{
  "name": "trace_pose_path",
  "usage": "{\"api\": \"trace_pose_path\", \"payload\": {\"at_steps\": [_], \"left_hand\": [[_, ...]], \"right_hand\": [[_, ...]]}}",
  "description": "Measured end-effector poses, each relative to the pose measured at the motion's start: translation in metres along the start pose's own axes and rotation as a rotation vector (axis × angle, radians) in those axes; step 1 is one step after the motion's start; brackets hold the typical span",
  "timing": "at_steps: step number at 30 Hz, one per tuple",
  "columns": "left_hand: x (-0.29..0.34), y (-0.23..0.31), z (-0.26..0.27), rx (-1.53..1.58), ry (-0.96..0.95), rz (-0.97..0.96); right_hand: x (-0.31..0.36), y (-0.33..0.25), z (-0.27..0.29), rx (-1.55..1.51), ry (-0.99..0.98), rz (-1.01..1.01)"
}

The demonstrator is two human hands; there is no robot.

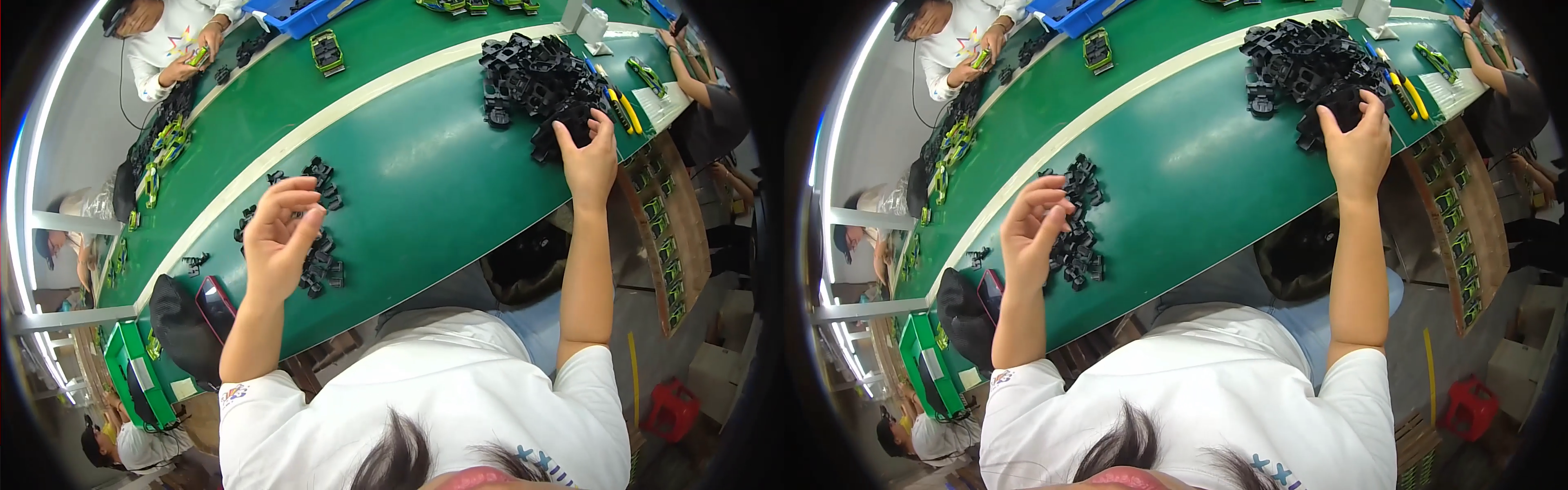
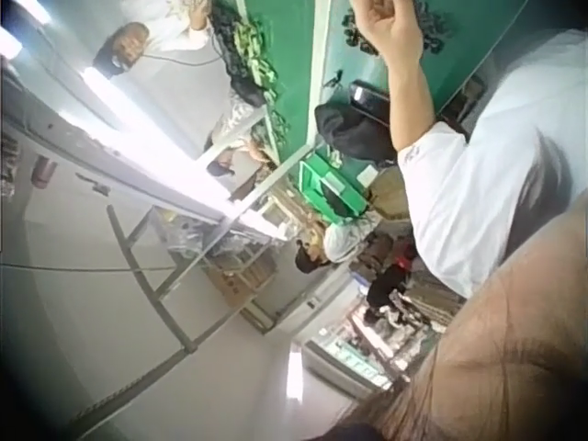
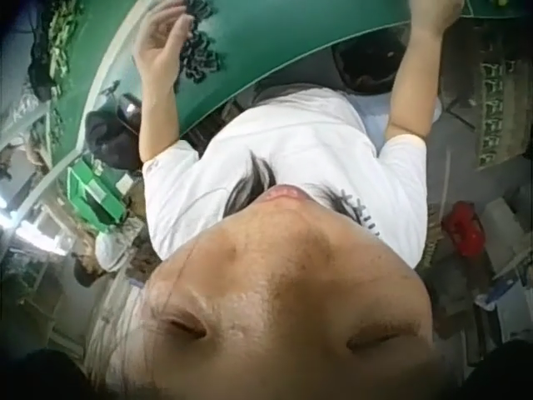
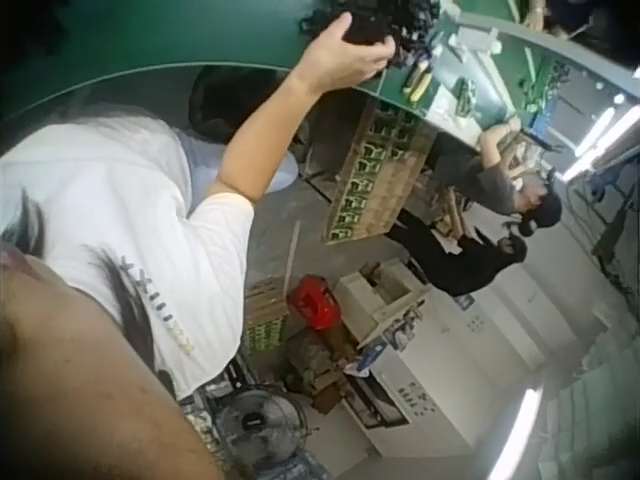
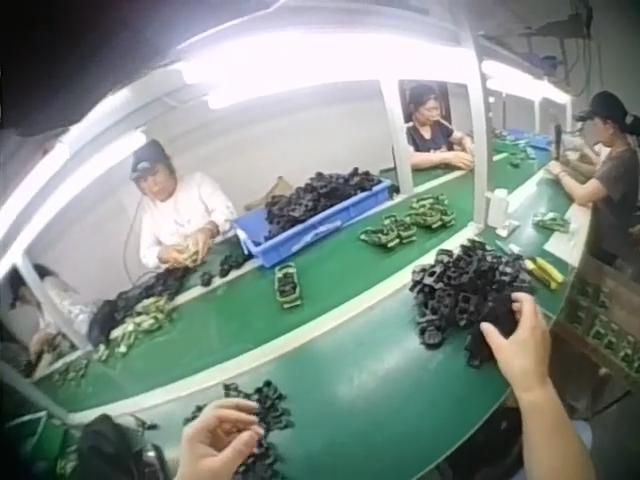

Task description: The person assembles toy car chassis by hand, picking up plastic parts from piles on the workbench, snapping the pieces together, and passing the assembled units along the assembly line.

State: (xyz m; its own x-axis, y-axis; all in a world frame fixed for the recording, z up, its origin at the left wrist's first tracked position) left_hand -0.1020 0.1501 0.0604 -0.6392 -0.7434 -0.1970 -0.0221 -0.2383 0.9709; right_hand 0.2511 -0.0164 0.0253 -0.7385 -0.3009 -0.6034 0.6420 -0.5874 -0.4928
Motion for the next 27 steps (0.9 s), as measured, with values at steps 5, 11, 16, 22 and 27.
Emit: {"api": "trace_pose_path", "payload": {"at_steps": [5, 11, 16, 22, 27], "left_hand": [[0.016, -0.011, -0.01, 0.011, 0.015, 0.042], [0.018, -0.024, -0.024, 0.041, 0.026, 0.058], [0.025, -0.034, -0.025, 0.022, 0.018, 0.076], [0.028, -0.035, -0.027, 0.033, -0.001, 0.112], [0.031, -0.034, -0.024, 0.044, 0.002, 0.118]], "right_hand": [[-0.007, -0.005, -0.014, 0.062, -0.006, -0.066], [-0.012, 0.008, -0.016, -0.159, 0.088, -0.041], [-0.004, 0.012, -0.019, -0.449, 0.139, -0.1], [0.01, 0.018, -0.014, -0.908, 0.239, -0.198], [0.021, 0.008, -0.007, -1.161, 0.249, -0.177]]}}
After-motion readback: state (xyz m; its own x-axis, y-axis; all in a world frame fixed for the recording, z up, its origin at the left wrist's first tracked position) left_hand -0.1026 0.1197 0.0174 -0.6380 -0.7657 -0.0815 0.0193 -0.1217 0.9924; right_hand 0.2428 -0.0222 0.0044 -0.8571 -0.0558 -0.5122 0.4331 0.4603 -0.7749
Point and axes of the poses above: each hand's wrist, its own x-axis away from the middle knuckle, its own z-axis out of the back of the hand, y = z × x, the point moved 3 cm from there along -x, towards the middle knuckle, and after that the axes turned 1 degree about y, right-handed, at the moved point
